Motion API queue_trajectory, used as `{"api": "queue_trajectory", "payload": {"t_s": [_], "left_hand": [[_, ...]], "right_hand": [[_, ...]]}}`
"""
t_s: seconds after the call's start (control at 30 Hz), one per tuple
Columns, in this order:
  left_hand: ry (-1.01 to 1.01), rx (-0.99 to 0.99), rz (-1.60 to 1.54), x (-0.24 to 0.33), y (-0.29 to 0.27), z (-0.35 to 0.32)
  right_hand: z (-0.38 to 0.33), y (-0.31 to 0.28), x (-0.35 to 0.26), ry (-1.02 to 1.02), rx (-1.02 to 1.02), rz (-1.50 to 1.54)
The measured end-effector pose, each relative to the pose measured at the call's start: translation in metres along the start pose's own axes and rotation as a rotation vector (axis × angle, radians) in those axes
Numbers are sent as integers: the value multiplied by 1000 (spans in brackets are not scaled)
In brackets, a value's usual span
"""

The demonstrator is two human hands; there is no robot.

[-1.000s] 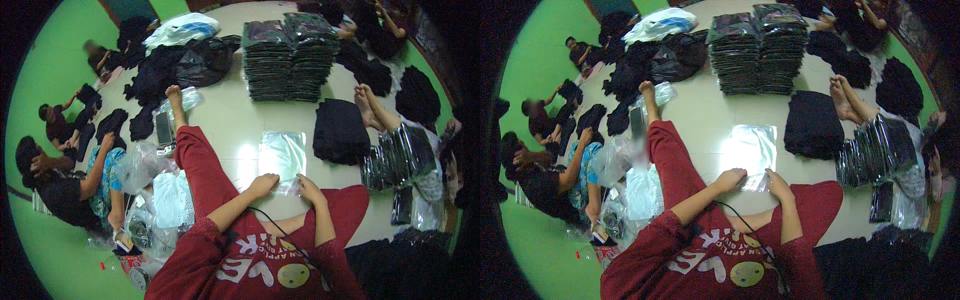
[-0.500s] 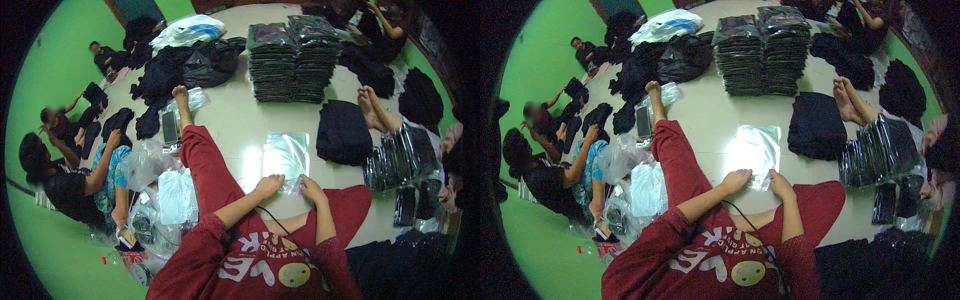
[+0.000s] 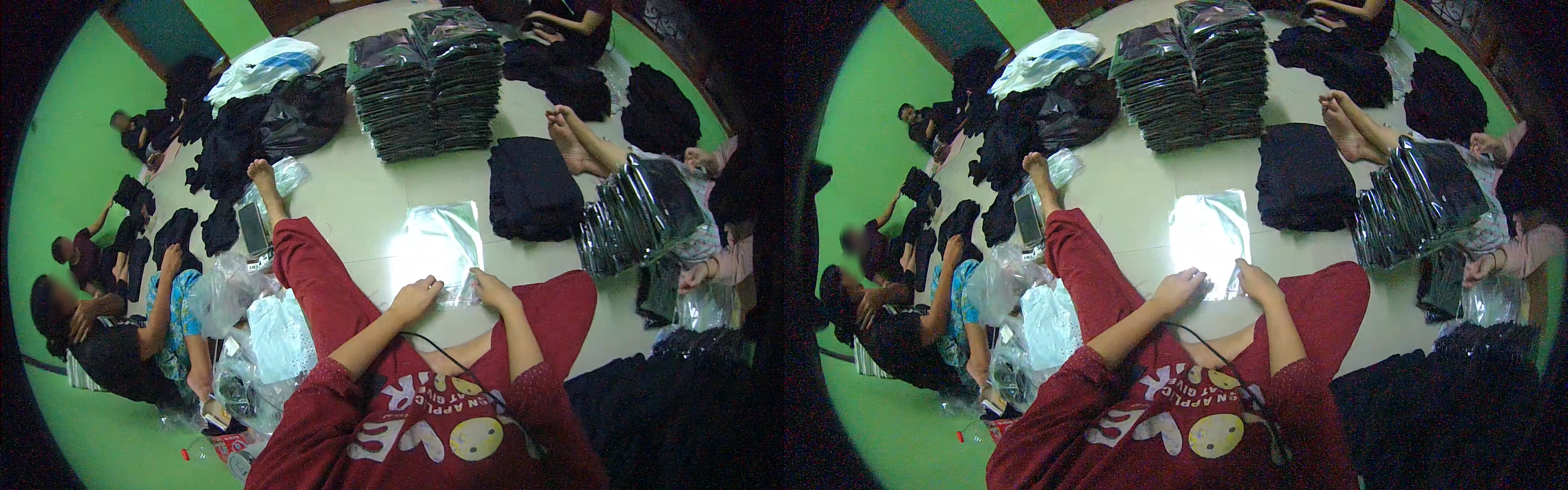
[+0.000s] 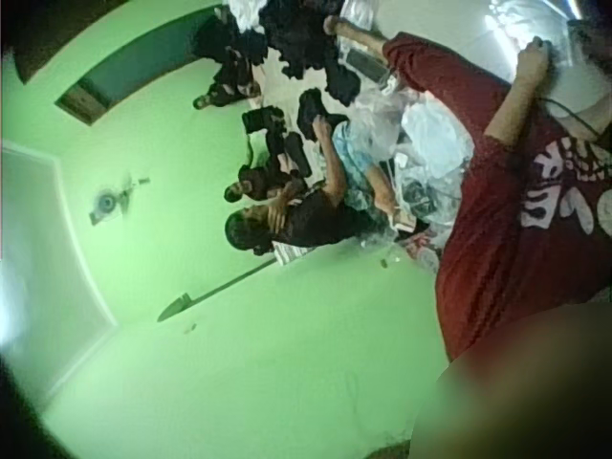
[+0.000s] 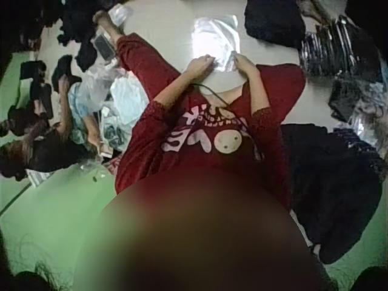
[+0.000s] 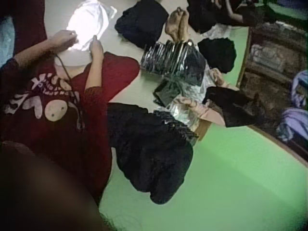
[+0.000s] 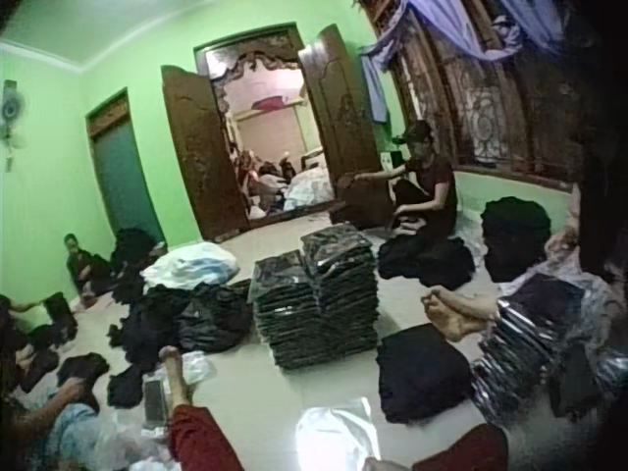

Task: The person sits on the floor and repeatedly folds dark garments, places them into clear plastic bags, and stacks the packaged items. The person also handles small white paper inserts, placing them into the bags alongside the garments.

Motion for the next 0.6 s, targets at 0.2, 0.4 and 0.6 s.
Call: {"api": "queue_trajectory", "payload": {"t_s": [0.2,0.4,0.6], "left_hand": [[-23,-7,-42,-3,6,0],[1,71,-44,6,2,1],[-98,48,-80,12,-1,2]], "right_hand": [[0,-10,14,63,66,-16],[-1,-19,15,108,32,56],[-10,-32,13,107,75,72]]}}
Point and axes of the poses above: each hand's wrist, its own z-axis towards the middle knuckle, its own y-axis out of the palm, x = y × z, the point moved 5 cm from there along z, towards the middle knuckle, and after that the axes turned 9 degrees about y, right-handed, at the moved point
